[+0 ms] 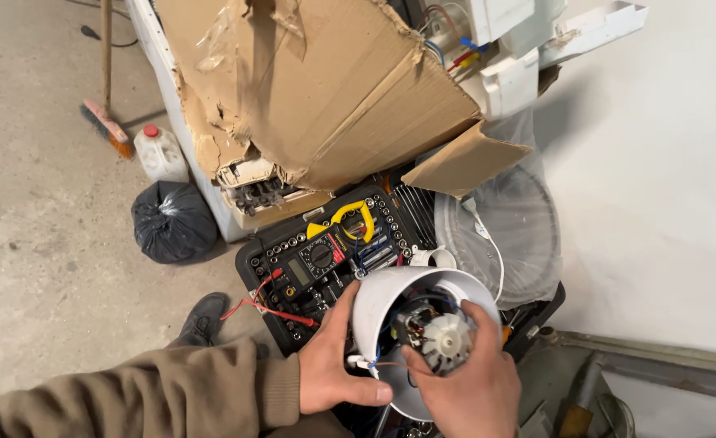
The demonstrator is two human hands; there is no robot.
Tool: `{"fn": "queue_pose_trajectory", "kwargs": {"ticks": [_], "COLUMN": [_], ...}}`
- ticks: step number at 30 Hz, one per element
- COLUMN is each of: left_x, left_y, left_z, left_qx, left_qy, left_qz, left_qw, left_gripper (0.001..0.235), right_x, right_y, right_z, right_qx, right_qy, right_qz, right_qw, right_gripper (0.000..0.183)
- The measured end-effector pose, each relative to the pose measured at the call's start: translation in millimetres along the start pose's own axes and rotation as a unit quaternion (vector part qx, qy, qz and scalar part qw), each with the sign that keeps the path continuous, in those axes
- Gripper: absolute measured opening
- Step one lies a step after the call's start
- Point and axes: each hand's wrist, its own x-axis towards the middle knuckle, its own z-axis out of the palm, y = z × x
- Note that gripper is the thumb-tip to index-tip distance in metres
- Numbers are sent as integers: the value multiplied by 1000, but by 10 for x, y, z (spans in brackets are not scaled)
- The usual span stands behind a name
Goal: Assembling and inspecting a motor fan component in a workshop.
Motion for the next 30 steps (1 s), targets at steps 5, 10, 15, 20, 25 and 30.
{"fn": "queue_pose_trajectory", "kwargs": {"ticks": [5, 10, 15, 20, 25, 30], "left_x": [-47, -89, -97, -186, -238, -271], "left_y": [267, 661, 1020, 885, 938, 867], "left_z": [33, 31, 1, -49, -53, -22], "left_qx": [-1, -62, -207, -159, -145, -111], "left_qy": [20, -20, -86, -97, -95, -58], "left_qz": [5, -16, -22, -43, -31, 4], "left_qw": [1000, 998, 974, 982, 984, 992], "left_gripper": [145, 138, 125, 128, 130, 136], "right_x": [-40, -46, 92, 430, 475, 552], "right_y": [-68, 57, 389, 1512, 1546, 1407], "right_z": [-290, -596, -856, -679, -650, -520], "right_qx": [-102, -113, -88, 100, 169, 457], "right_qy": [-36, -13, -96, -209, -279, -318], "right_qz": [72, -134, -155, -284, -265, 272], "right_qw": [992, 984, 979, 930, 907, 785], "right_gripper": [113, 111, 117, 108, 76, 61]}}
